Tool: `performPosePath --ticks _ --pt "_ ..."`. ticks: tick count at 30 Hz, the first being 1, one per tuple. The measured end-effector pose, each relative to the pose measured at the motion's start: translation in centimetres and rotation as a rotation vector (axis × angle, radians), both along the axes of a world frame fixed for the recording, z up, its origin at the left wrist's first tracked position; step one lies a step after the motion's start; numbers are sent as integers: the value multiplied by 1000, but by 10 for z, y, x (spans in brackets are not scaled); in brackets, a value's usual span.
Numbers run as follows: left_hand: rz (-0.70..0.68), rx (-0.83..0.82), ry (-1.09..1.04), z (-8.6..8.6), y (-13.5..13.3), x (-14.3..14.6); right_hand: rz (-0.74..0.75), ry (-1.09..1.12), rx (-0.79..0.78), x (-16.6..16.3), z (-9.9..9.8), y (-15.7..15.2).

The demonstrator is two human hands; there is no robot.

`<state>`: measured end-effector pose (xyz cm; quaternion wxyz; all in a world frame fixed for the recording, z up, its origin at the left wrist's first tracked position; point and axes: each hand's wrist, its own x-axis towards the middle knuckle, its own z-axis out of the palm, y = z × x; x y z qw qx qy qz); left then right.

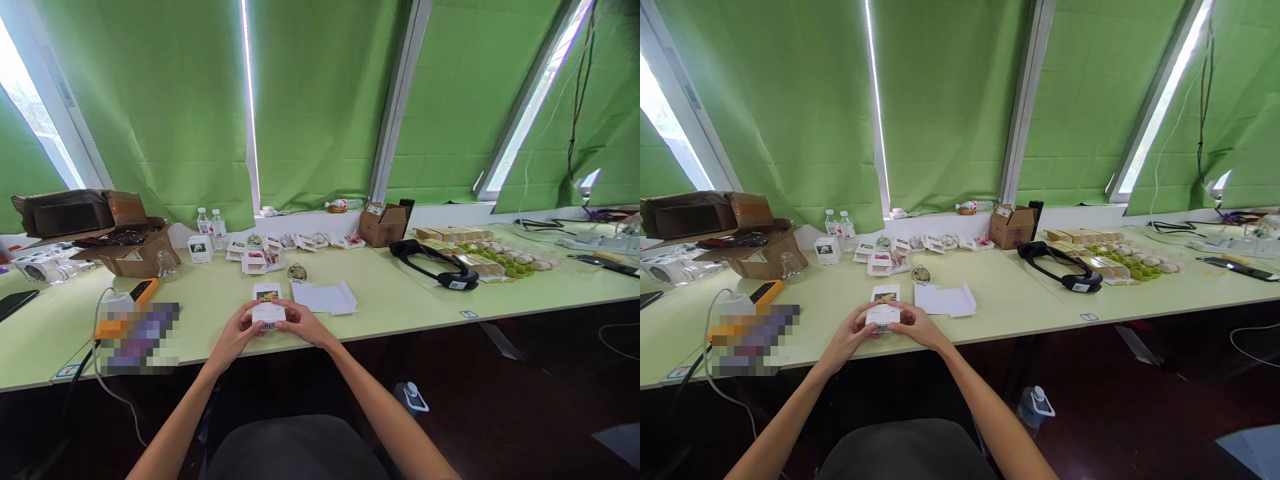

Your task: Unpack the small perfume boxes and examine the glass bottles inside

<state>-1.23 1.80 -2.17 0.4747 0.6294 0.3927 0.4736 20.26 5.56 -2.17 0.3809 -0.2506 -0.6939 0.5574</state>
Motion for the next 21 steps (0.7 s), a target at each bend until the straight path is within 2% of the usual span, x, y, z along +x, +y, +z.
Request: performPosePath --ticks 16,21 --pt "33 15 -8 -3 1 2 -2 -6 29 0 1 0" --pt "27 -7 28 1 -1 1 -4 -3 40 -1 3 -2"
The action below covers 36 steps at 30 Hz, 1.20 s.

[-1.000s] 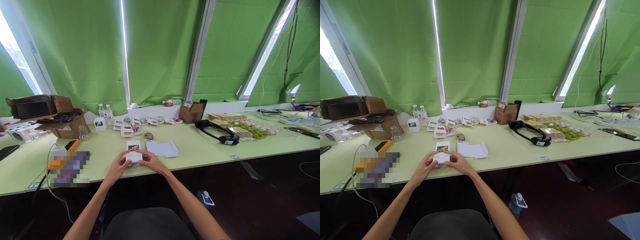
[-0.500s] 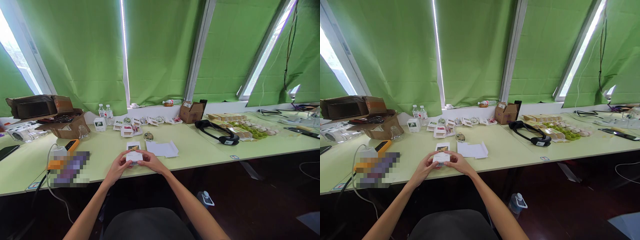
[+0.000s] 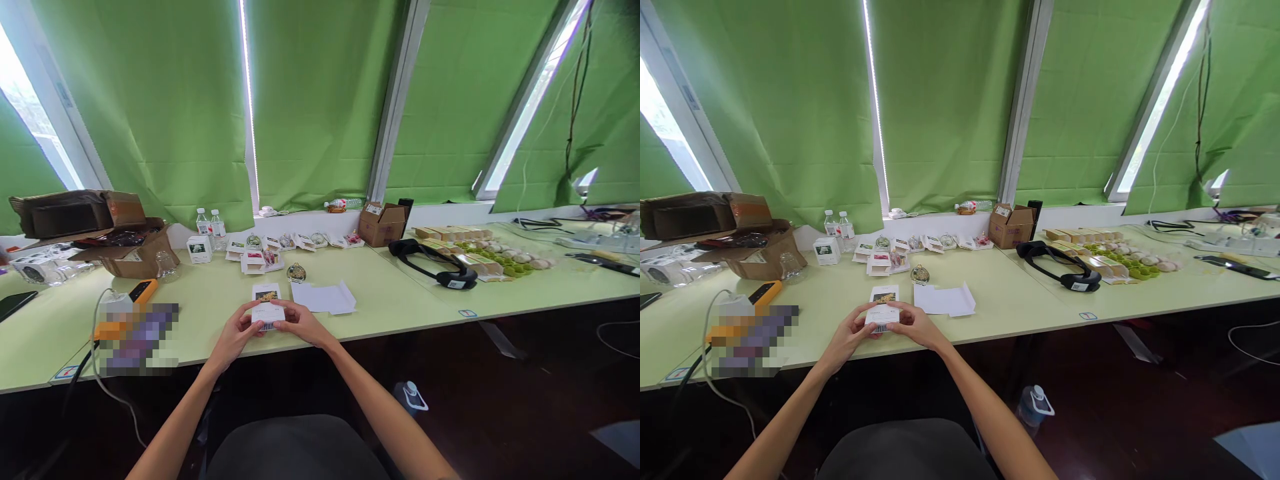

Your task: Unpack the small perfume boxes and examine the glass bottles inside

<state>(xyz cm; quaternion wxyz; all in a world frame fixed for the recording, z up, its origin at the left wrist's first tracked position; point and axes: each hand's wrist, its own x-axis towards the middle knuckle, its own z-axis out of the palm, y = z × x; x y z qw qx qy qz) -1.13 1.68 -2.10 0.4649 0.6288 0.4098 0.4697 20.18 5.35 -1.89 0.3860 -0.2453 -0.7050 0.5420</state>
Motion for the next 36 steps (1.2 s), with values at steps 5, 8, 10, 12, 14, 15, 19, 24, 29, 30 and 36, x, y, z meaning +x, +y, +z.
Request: performPosePath --ticks 5,8,10,12,14,15,19,24,29,30,36 --pt "-24 -11 -12 3 -1 0 -10 0 -1 -1 -2 1" --pt "-23 -7 -21 4 -1 1 -15 -3 1 -1 -3 1" --pt "-22 -5 -20 4 -1 2 -12 2 7 -1 -3 1" --pt "-21 -5 -19 4 -2 2 -8 0 13 -1 -2 1" --pt "-18 -8 -20 4 -2 2 -12 -7 16 -1 -2 1" --pt "-15 -9 -20 4 -1 2 -16 -11 15 -1 -2 1" --pt "-19 -13 -19 3 0 1 -24 -4 -4 -1 -4 2" --pt "-18 -5 -15 2 0 1 -16 -8 -4 -1 -4 2" --pt "10 -7 14 5 -2 2 -30 0 -1 -1 -5 2" --pt "12 -6 17 5 -2 2 -30 1 -3 -1 -6 3" --pt "-4 -2 2 5 -3 3 -31 8 -29 -1 -9 3"
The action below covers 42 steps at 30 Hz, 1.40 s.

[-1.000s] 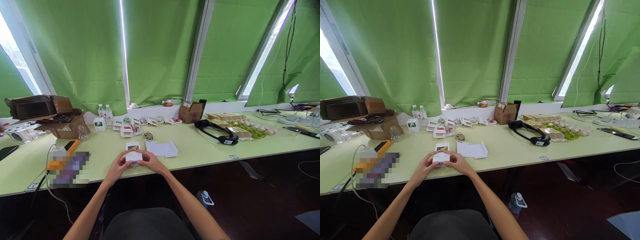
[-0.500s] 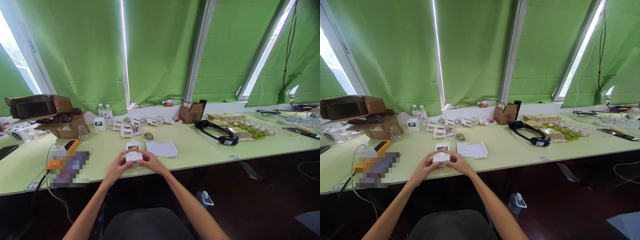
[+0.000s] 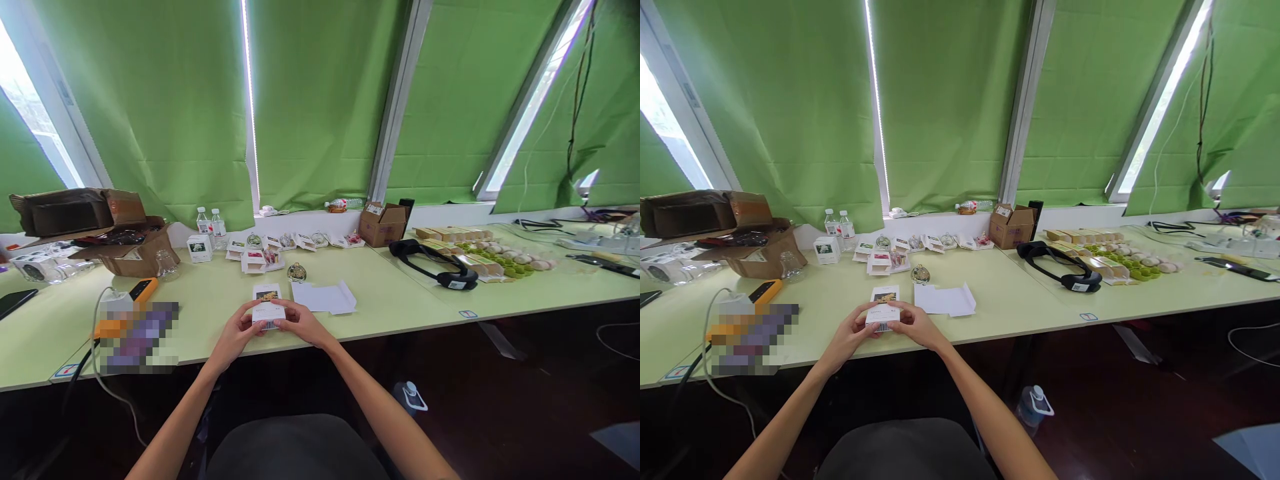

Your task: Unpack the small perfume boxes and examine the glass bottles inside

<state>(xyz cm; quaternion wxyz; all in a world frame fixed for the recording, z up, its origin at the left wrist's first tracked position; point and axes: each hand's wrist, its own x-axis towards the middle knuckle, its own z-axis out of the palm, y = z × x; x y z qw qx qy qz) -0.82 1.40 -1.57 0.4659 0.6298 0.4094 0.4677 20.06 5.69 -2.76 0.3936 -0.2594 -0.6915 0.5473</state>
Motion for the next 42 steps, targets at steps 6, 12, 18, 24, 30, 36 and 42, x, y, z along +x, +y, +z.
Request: performPosePath --ticks 6,12,18,24,30,36,42 --pt "6 2 7 0 0 0 4 8 -5 0 2 -1" --pt "4 11 18 2 -1 0 6 10 1 0 2 -1" --pt "-2 0 -2 2 -2 0 0 10 -12 -1 0 0" --pt "-9 -9 -27 5 -3 1 7 1 -5 0 3 -2" --pt "26 -1 -29 -1 2 0 2 4 -15 -1 0 0" --pt "26 22 -21 -6 4 0 -24 -16 -13 -2 -3 2" --pt "23 19 -26 -8 3 0 -33 -18 -11 -1 -1 1"
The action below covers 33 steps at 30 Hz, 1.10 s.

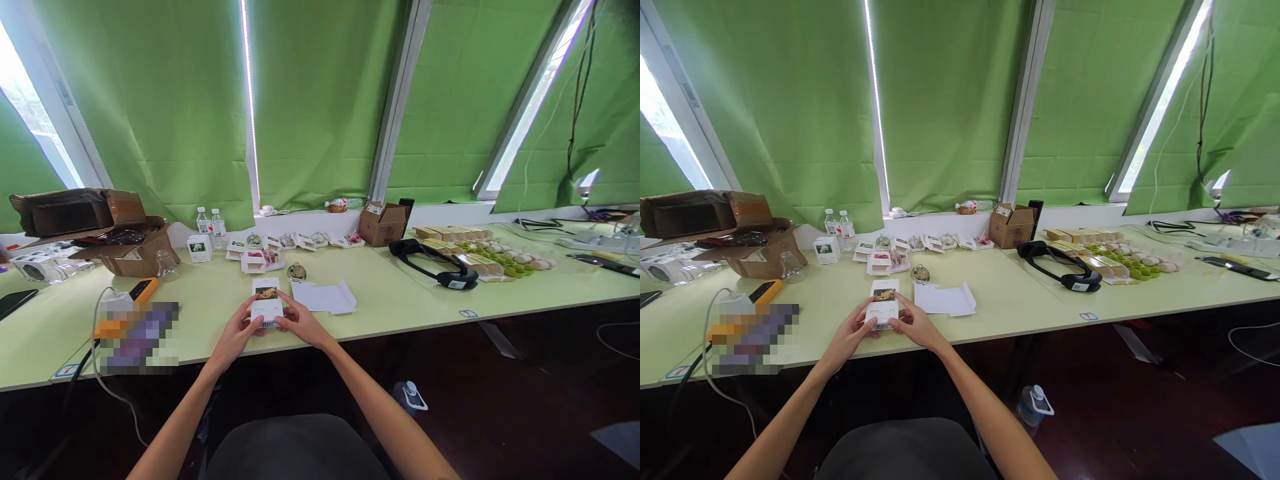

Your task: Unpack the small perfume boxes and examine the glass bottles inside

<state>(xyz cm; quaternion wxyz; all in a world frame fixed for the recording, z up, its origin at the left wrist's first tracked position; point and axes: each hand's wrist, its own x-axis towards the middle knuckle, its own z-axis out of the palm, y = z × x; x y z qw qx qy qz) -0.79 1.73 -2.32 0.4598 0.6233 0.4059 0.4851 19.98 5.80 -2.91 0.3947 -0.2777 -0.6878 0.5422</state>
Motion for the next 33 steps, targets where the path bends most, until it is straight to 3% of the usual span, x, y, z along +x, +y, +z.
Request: performPosePath --ticks 6,17,33 --pt "44 -50 -88 -5 3 -1 -5 0 5 -1 1 -1" --pt "54 -63 -51 -2 3 -1 -23 1 24 -2 -3 0" --pt "204 67 -4 -16 10 2 -109 -108 71 -1 -6 3"
